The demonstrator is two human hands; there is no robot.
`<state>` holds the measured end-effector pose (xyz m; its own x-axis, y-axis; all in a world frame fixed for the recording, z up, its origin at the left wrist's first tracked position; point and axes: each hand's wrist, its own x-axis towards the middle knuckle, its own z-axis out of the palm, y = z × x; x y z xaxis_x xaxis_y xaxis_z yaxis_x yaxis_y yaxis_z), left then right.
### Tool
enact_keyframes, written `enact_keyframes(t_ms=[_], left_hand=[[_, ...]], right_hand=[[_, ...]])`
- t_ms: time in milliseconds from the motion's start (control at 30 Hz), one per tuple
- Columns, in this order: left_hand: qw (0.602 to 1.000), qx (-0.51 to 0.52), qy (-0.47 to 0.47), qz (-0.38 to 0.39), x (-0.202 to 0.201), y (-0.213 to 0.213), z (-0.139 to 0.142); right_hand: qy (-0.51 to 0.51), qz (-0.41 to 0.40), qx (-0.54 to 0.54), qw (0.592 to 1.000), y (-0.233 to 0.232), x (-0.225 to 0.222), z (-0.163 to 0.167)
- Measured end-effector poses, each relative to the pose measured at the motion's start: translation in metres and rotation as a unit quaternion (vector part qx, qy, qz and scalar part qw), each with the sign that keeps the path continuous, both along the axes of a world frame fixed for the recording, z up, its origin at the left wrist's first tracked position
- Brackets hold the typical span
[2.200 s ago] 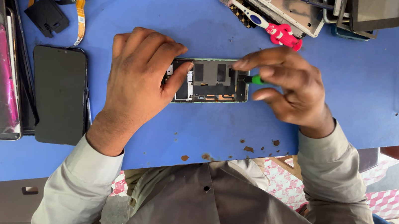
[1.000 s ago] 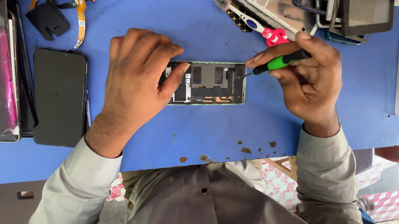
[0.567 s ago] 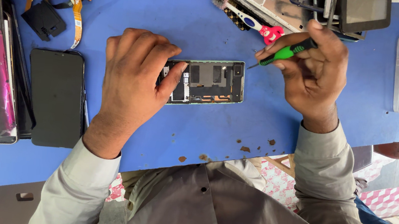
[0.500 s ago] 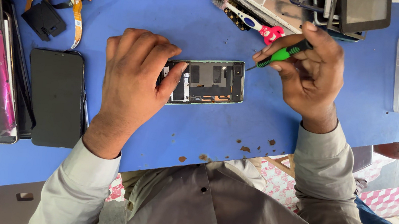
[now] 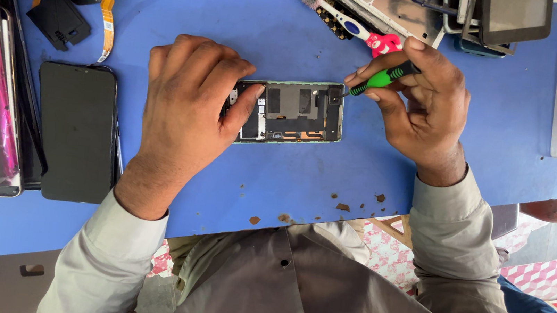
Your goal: The person works on a disassembled smartphone at a repair bench. They hold the phone frame steady with one hand while using a screwdriver to unscrew and pry internal components, then lift and reposition a detached internal part and continue working on it with the screwdriver.
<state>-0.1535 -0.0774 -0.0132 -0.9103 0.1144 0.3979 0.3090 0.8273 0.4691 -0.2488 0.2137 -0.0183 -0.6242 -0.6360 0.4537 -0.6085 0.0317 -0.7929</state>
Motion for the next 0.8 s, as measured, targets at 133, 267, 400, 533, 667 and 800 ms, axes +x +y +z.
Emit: enact_keyframes(t_ms=[133,267,400,533,667,800], left_hand=[[1.0,0.0,0.004,-0.001,0.0,0.0,-0.001],[1.0,0.003,0.005,0.0,0.001,0.0,-0.002],[1.0,0.003,0.004,0.0,0.001,0.0,-0.002],[1.0,0.001,0.004,-0.003,0.001,0.0,-0.002],[1.0,0.002,0.002,-0.004,0.002,0.0,-0.003],[1.0,0.001,0.004,-0.004,0.001,0.0,-0.003]], right_hand=[[0.011,-0.008,0.002,1.0,-0.002,0.001,0.004],[0.027,-0.018,0.0,0.999,-0.003,0.002,0.01],[0.047,-0.059,0.013,0.997,-0.002,0.003,0.014],[0.072,-0.1,0.025,0.992,-0.003,-0.001,0.012],[0.093,-0.108,0.033,0.989,-0.003,-0.006,0.009],[0.131,-0.114,0.049,0.984,-0.002,-0.007,0.009]])
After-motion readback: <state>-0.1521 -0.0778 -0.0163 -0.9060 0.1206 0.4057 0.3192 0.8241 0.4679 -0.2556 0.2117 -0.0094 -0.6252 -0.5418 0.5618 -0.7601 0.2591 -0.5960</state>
